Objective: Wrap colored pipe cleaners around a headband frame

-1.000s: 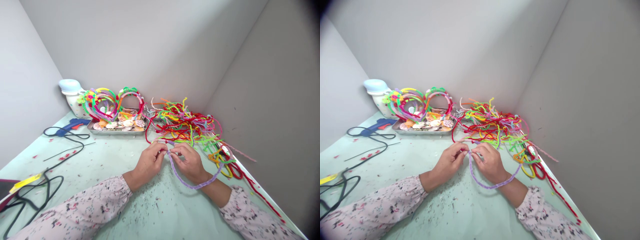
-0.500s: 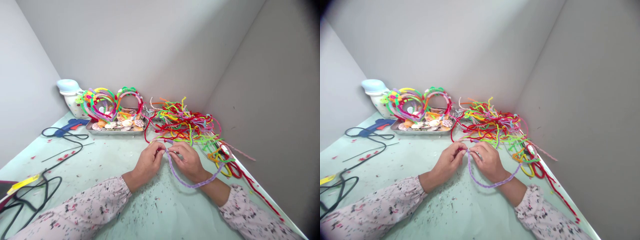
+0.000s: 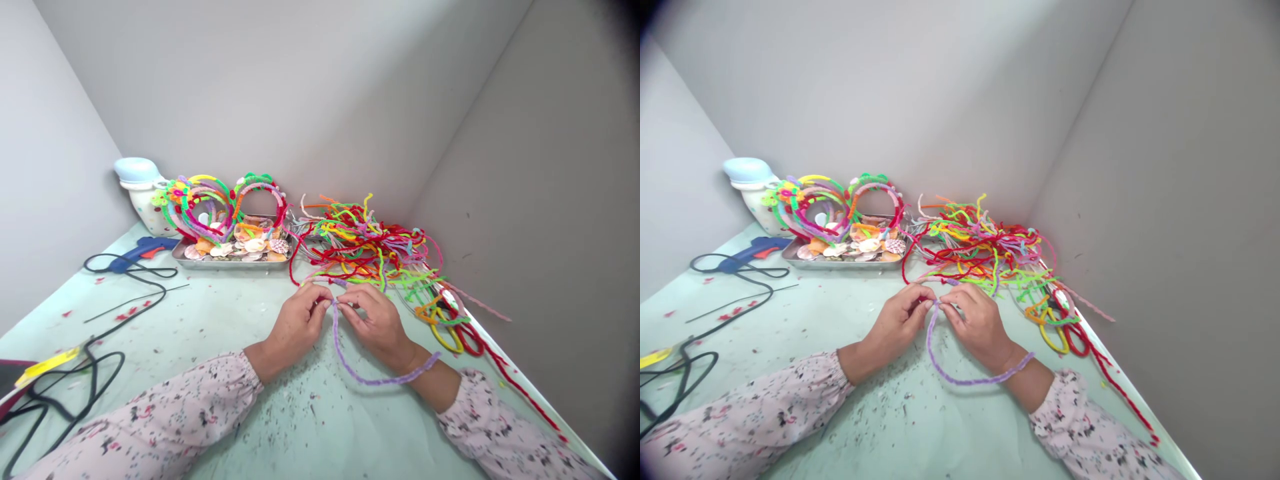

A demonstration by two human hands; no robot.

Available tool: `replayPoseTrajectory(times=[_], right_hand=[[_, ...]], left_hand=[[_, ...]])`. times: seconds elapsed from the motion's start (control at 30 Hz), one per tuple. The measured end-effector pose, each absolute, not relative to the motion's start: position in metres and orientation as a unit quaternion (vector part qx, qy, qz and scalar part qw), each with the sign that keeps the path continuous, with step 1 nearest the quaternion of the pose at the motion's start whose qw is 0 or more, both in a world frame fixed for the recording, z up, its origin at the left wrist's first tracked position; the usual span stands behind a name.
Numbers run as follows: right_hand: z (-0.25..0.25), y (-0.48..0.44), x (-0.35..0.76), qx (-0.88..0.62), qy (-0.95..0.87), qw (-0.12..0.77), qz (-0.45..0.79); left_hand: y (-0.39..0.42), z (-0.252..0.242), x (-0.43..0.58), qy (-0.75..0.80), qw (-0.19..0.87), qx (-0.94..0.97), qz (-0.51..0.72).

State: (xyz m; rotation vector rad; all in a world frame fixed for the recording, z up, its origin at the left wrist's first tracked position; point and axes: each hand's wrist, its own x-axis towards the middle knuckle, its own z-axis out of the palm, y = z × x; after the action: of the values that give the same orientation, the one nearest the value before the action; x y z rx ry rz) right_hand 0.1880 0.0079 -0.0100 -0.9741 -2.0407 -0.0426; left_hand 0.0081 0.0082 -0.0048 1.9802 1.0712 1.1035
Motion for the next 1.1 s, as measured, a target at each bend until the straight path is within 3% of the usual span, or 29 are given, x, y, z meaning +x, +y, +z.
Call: replayPoseTrajectory(times=[0.33,1.1], right_hand=[[-0.0132,0.0087,0.1886,-0.394,-0.813,0.428,-0.021],[-0.0136,0.0081,0.1862,-0.414,-0.802,0.431,0.011]], left_hand=[[0.0078,-0.0023,0.0079,0.395,0.295,0.760,0.423],[0.0075,-0.0015,0.0088,0.395,0.361,0.735,0.416]])
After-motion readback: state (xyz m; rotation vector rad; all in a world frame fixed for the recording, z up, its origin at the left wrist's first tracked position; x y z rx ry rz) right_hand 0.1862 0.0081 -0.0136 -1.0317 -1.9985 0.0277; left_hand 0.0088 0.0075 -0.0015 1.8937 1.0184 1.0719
